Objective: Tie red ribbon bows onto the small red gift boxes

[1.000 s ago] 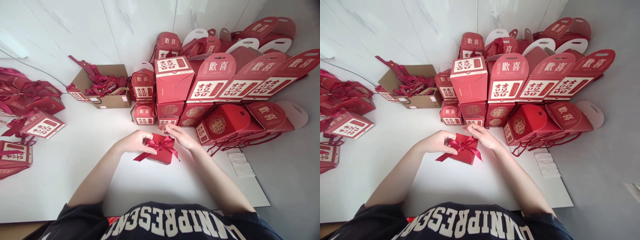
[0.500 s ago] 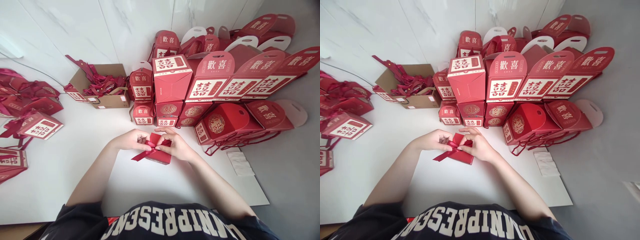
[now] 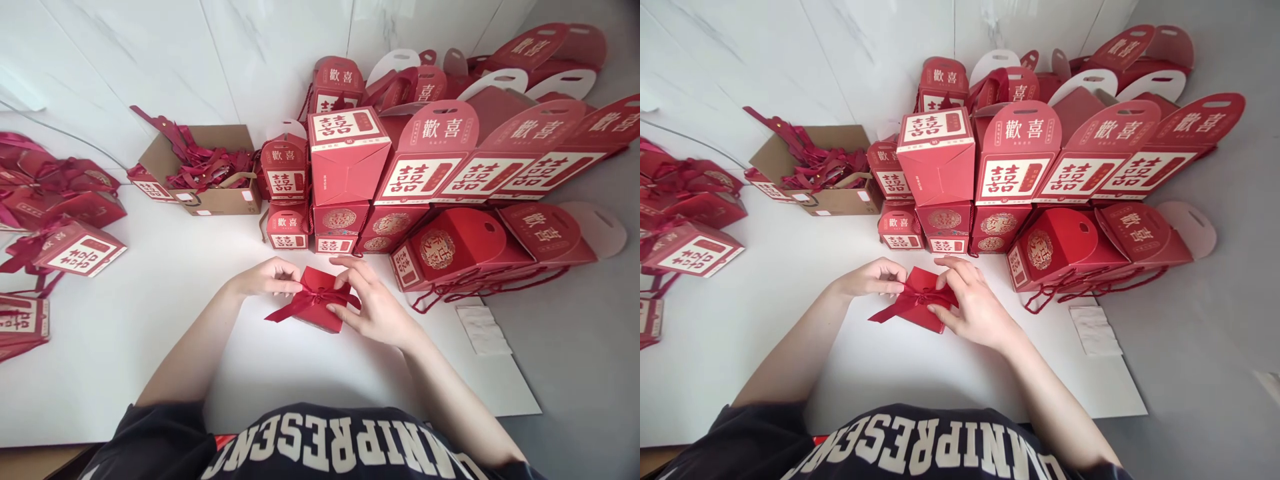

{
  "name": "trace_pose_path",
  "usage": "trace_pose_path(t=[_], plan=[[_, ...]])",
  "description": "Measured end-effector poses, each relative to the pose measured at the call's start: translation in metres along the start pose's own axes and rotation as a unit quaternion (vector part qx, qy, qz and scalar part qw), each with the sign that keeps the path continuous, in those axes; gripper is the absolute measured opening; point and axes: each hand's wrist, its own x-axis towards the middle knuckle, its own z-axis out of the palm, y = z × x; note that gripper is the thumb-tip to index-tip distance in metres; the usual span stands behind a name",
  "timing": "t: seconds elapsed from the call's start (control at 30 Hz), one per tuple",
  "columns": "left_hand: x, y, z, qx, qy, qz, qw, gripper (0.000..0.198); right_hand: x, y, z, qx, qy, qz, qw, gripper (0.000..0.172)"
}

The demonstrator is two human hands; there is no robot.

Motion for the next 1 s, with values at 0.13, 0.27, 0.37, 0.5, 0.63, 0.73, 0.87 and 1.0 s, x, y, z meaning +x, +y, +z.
trace_pose_path(t=[0.13,0.27,0.37,0.5,0.63,0.73,0.87,1.0], plan=[[0.000,0.005,0.004,0.014,0.010,-0.003,1.000,0.032,-0.007,-0.004,-0.001,-0.088,0.015,-0.022,0.996,0.006],[0.002,0.005,0.010,0.050,0.053,0.017,0.997,0.038,-0.006,-0.004,0.004,-0.063,0.021,-0.008,0.998,0.016],[0.003,0.002,0.013,0.073,0.081,0.030,0.994,0.042,-0.005,-0.004,0.006,-0.035,0.020,0.024,0.999,0.022],[0.004,-0.002,0.016,0.075,0.086,0.039,0.993,0.043,-0.007,-0.003,0.008,0.000,0.001,0.086,0.996,0.028],[0.006,-0.005,0.015,0.068,0.075,0.030,0.994,0.043,-0.012,-0.004,0.003,-0.008,-0.014,0.122,0.992,0.031],[0.007,-0.004,0.015,0.068,0.079,0.028,0.994,0.043,-0.021,-0.001,-0.004,-0.017,-0.037,0.136,0.990,0.034],[0.006,0.002,0.015,0.062,0.081,0.034,0.994,0.041,-0.038,0.011,-0.013,0.001,-0.112,0.169,0.979,0.035],[-0.002,0.012,0.014,0.053,0.084,0.030,0.995,0.025,-0.051,0.023,-0.019,-0.045,-0.158,0.235,0.958,0.028]])
